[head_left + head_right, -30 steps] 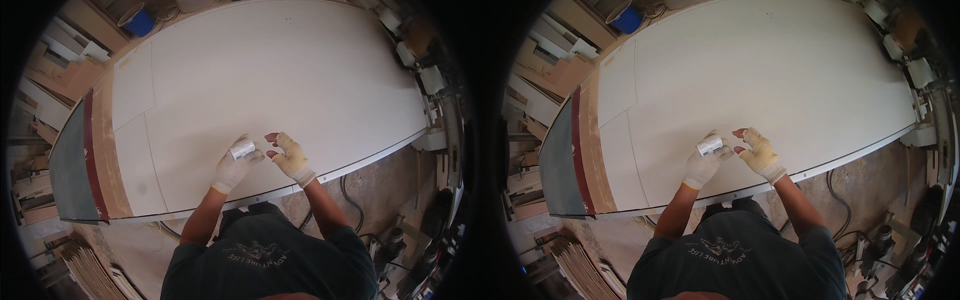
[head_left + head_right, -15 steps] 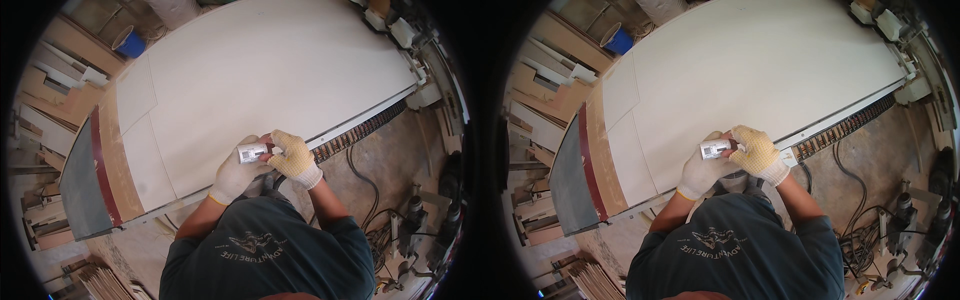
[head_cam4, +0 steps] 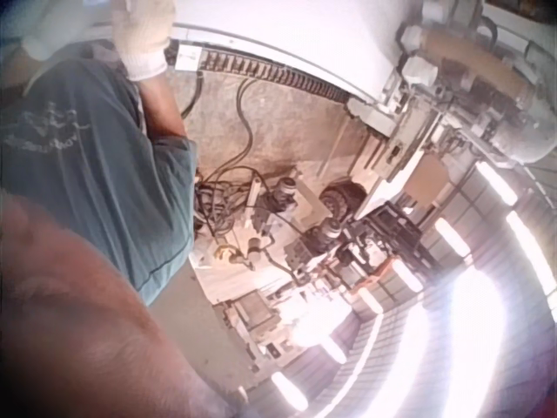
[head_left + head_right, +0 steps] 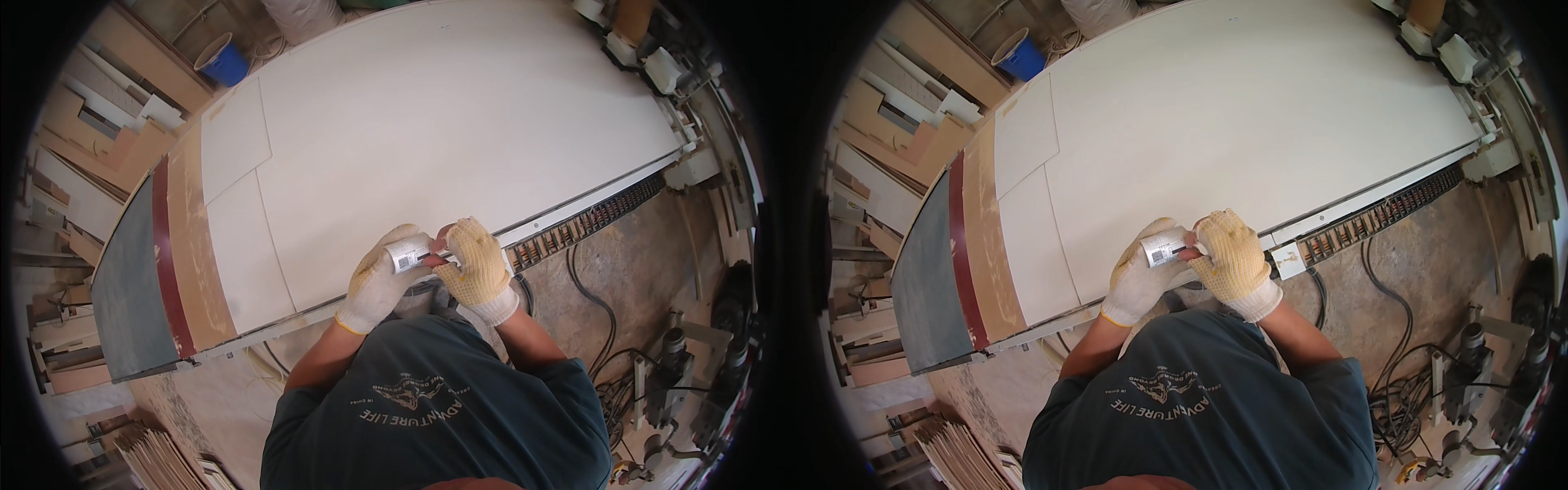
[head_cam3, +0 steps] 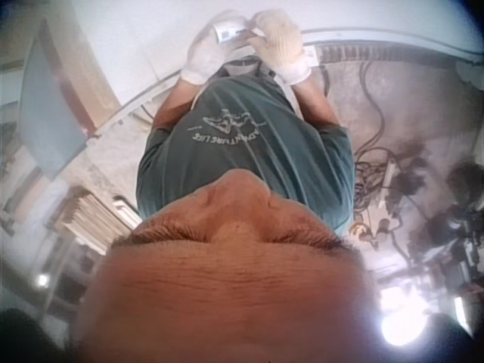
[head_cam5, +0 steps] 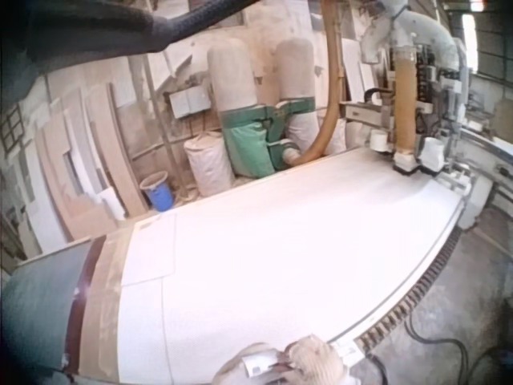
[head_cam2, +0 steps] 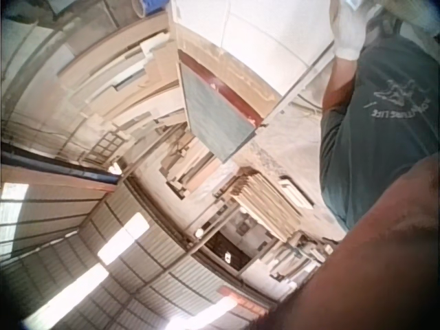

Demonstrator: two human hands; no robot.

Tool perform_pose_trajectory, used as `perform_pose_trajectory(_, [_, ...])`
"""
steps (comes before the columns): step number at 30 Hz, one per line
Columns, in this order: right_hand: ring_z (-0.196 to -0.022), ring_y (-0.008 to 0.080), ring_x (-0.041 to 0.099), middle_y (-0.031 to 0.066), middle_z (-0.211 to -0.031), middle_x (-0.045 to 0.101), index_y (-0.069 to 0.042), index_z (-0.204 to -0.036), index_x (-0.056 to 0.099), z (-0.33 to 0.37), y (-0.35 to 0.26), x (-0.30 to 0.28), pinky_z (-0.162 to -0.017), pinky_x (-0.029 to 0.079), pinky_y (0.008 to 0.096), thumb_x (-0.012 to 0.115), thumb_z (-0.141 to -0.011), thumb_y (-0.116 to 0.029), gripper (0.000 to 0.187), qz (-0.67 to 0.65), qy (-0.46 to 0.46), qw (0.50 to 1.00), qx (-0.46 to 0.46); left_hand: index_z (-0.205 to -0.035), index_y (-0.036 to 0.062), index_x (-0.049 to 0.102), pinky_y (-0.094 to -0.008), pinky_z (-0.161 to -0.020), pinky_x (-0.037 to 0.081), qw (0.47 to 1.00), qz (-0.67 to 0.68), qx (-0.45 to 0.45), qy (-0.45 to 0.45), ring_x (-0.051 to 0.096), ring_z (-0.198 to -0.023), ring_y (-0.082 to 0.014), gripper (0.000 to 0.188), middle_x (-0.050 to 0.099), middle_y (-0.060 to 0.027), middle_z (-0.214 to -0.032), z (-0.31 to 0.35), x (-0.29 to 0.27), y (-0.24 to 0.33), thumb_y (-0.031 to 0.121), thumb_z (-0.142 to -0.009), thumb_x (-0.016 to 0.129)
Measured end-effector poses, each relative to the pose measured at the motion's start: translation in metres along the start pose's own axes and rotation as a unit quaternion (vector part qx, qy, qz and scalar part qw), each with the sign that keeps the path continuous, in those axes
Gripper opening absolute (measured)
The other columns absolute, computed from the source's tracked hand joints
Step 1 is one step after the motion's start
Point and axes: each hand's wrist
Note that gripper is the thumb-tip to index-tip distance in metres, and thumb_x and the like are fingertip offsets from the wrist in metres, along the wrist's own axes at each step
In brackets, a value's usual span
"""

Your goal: The person walks to a CNC machine, picks up a roll of labels, and applies a label to a white panel on the machine bed. They then return to the control station, unroll the label roll to inspect the printed labels, and operate the computer using a mouse.

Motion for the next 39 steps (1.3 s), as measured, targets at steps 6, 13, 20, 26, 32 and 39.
perform_pose_trajectory(6, [-0.088, 0.0357, 0.066, 0.0099, -0.092, 0.066, -0.008, -0.094, 0.068, -0.003, -0.007, 0.007, -0.074, 0.054, 0.0477, 0.086, -0.077, -0.013, 0.026, -0.044, -0.014, 0.998, 0.046, -0.157, -0.0014, 0.043, -0.0606, -0.118, 0.045, 0.999, -0.007, -0.001, 0.042, 0.057, -0.139, -0.038, 0.071, 0.057, -0.0215, -0.149, 0.008, -0.001, 0.008, 0.05, -0.109, 0.054])
perform_pose_trajectory(13, [-0.087, 0.0351, 0.066, 0.0097, -0.091, 0.066, -0.007, -0.103, 0.073, 0.0, -0.004, 0.019, -0.073, 0.054, 0.0465, 0.085, -0.077, -0.012, 0.028, 0.004, 0.027, 0.999, -0.035, -0.156, -0.0046, 0.042, -0.0598, -0.12, 0.046, 0.998, 0.068, -0.007, -0.004, 0.055, -0.141, -0.0385, 0.064, 0.056, -0.0226, -0.148, 0.004, -0.006, 0.008, 0.043, -0.113, 0.05])
perform_pose_trajectory(20, [-0.085, 0.0324, 0.068, 0.0125, -0.093, 0.068, -0.004, -0.099, 0.073, 0.013, 0.005, 0.014, -0.072, 0.055, 0.0422, 0.087, -0.078, -0.009, 0.025, -0.021, 0.014, 0.999, 0.032, -0.154, -0.0036, 0.046, -0.0596, -0.121, 0.045, 0.998, -0.052, -0.026, 0.001, 0.053, -0.143, -0.0374, 0.061, 0.056, -0.0212, -0.149, 0.001, -0.009, 0.005, 0.041, -0.113, 0.051])
perform_pose_trajectory(26, [-0.08, 0.0302, 0.069, 0.0121, -0.091, 0.068, -0.004, -0.097, 0.072, 0.02, 0.01, 0.01, -0.07, 0.055, 0.0404, 0.088, -0.081, -0.009, 0.023, -0.07, 0.044, 0.992, 0.094, -0.154, -0.0039, 0.046, -0.0571, -0.121, 0.045, 0.999, -0.022, -0.027, 0.008, 0.055, -0.143, -0.0347, 0.064, 0.056, -0.0197, -0.15, -0.008, 0.001, -0.004, 0.044, -0.112, 0.053])
perform_pose_trajectory(32, [-0.08, 0.0292, 0.072, 0.0126, -0.092, 0.069, -0.003, -0.094, 0.07, 0.023, 0.019, 0.003, -0.07, 0.056, 0.0377, 0.089, -0.079, -0.006, 0.024, -0.054, 0.046, 0.995, 0.063, -0.154, -0.0046, 0.045, -0.0554, -0.12, 0.046, 0.998, -0.056, -0.008, 0.012, 0.055, -0.142, -0.0337, 0.068, 0.057, -0.0203, -0.148, -0.01, 0.009, -0.008, 0.047, -0.11, 0.057])
perform_pose_trajectory(39, [-0.084, 0.0306, 0.073, 0.0117, -0.092, 0.07, -0.003, -0.094, 0.07, 0.021, 0.016, -0.002, -0.074, 0.057, 0.0404, 0.086, -0.081, -0.009, 0.021, -0.109, 0.034, 0.987, 0.115, -0.154, -0.0047, 0.045, -0.0538, -0.12, 0.046, 0.999, -0.035, -0.007, 0.012, 0.055, -0.142, -0.0336, 0.069, 0.058, -0.0211, -0.147, -0.014, 0.017, -0.009, 0.046, -0.109, 0.059])
Point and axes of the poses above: each hand's wrist, its own z-axis away from the middle knuckle, its own x-axis out of the palm, y = z × x
